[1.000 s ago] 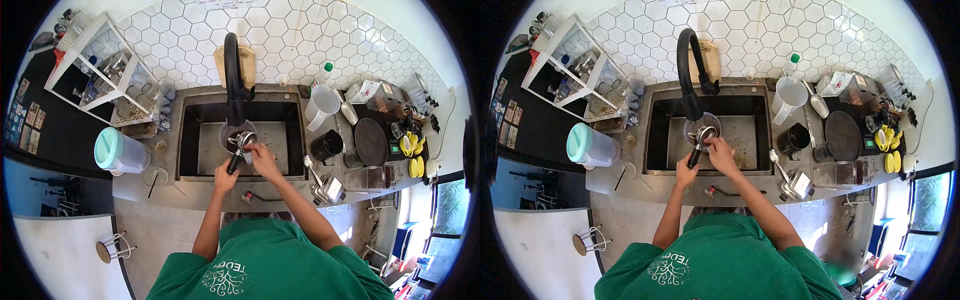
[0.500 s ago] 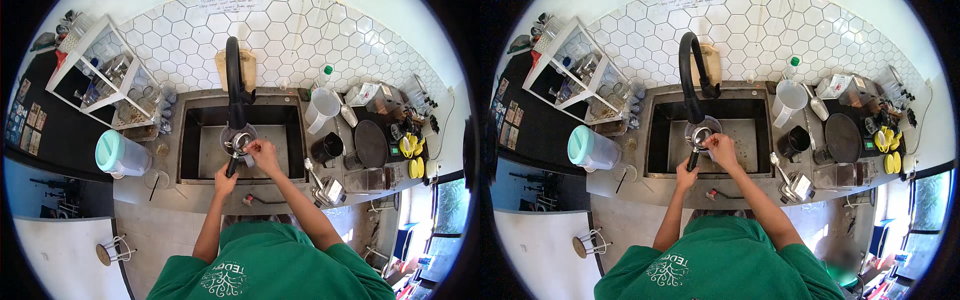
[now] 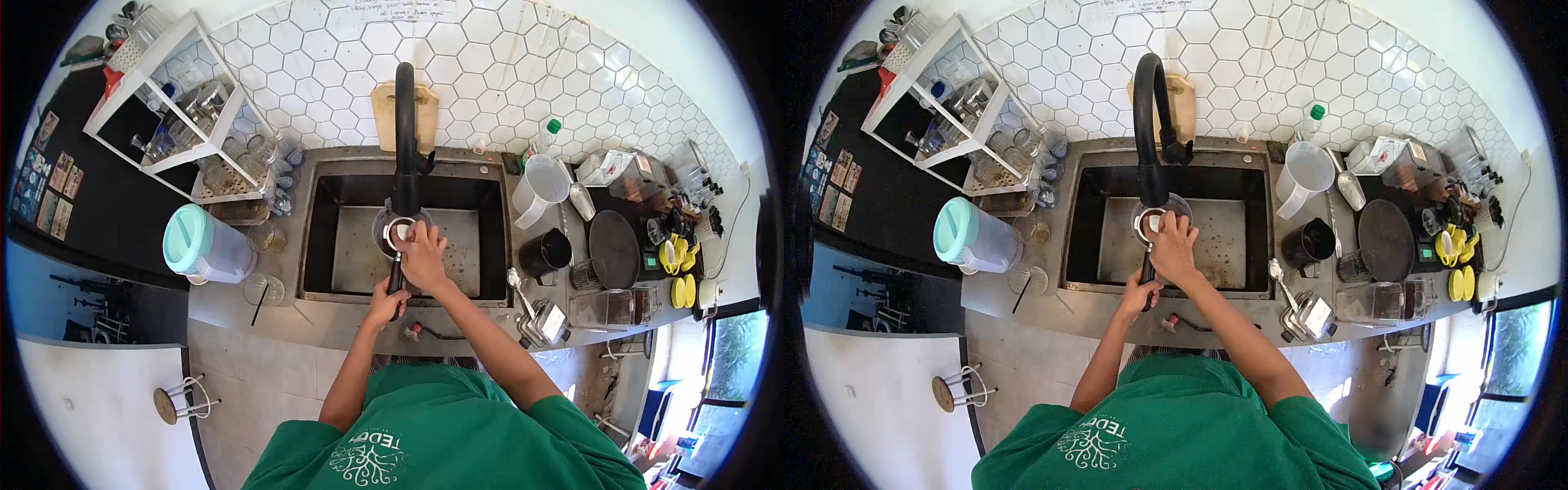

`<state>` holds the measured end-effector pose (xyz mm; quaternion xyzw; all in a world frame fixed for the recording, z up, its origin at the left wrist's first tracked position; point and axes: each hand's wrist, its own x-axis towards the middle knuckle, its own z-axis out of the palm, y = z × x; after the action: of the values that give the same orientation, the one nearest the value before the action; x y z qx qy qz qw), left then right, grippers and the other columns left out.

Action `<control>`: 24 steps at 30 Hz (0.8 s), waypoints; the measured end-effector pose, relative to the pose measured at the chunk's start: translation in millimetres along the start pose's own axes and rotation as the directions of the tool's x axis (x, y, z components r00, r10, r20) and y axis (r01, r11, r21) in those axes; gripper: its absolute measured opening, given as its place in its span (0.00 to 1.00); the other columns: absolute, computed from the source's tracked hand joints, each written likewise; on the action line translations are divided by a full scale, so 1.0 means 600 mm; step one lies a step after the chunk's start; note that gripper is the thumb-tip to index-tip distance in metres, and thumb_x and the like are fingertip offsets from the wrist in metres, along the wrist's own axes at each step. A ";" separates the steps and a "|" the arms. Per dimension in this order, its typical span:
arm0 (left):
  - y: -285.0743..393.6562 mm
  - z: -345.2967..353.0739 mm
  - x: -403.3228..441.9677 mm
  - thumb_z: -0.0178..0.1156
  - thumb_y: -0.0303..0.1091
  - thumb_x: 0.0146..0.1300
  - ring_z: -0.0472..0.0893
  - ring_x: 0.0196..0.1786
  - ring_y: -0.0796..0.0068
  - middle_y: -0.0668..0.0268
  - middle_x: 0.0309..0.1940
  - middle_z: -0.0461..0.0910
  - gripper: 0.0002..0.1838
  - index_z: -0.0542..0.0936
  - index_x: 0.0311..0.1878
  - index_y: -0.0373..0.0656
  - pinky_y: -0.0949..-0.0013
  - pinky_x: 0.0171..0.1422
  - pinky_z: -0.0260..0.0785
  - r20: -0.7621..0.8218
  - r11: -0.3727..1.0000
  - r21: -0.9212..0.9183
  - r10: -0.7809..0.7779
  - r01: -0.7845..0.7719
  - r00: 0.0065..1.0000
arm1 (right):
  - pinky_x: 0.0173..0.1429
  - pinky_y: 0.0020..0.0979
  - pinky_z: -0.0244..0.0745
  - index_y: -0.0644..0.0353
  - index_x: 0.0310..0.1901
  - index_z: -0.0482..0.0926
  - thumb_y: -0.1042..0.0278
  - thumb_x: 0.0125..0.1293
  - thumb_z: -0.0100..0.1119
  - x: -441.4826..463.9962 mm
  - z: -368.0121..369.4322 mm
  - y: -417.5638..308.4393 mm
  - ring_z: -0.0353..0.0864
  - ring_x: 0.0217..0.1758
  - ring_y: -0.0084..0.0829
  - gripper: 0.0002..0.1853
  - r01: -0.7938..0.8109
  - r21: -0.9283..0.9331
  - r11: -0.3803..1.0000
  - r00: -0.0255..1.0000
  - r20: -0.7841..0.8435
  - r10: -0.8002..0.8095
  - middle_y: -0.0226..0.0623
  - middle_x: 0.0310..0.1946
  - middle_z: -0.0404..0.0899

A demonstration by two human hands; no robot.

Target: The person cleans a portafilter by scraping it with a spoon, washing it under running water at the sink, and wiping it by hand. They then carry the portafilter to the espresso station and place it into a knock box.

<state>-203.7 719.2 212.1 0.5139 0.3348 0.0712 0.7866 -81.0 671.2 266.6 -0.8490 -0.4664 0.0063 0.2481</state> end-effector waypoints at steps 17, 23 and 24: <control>-0.032 -0.058 0.029 0.60 0.28 0.47 0.79 0.24 0.64 0.58 0.23 0.77 0.11 0.71 0.35 0.39 0.63 0.27 0.70 -0.124 0.418 0.891 0.601 -0.179 0.789 | 0.46 0.43 0.59 0.47 0.28 0.83 0.77 0.49 0.50 0.027 -0.029 0.056 0.68 0.41 0.31 0.13 -0.173 0.211 0.962 0.967 0.220 0.126 0.32 0.34 0.68; 0.050 -0.048 0.021 0.63 0.28 0.40 0.78 0.32 0.60 0.63 0.26 0.77 0.16 0.74 0.36 0.45 0.61 0.36 0.70 -0.134 0.148 0.988 0.653 0.047 0.746 | 0.41 0.30 0.69 0.54 0.36 0.79 0.76 0.51 0.52 0.073 0.029 0.161 0.76 0.35 0.31 0.11 -0.496 0.671 0.550 0.856 0.275 0.437 0.32 0.30 0.76; 0.051 -0.053 0.025 0.63 0.26 0.37 0.78 0.33 0.62 0.63 0.27 0.76 0.17 0.74 0.35 0.45 0.62 0.36 0.70 -0.047 0.059 0.998 0.715 0.006 0.697 | 0.41 0.30 0.69 0.54 0.36 0.79 0.76 0.51 0.52 0.071 0.038 0.164 0.76 0.35 0.31 0.11 -0.496 0.672 0.551 0.857 0.277 0.434 0.32 0.30 0.76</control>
<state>-203.9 764.6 223.8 0.9101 0.3574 0.1906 0.0871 15.3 671.1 213.9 -0.7722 -0.1932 0.2878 0.5325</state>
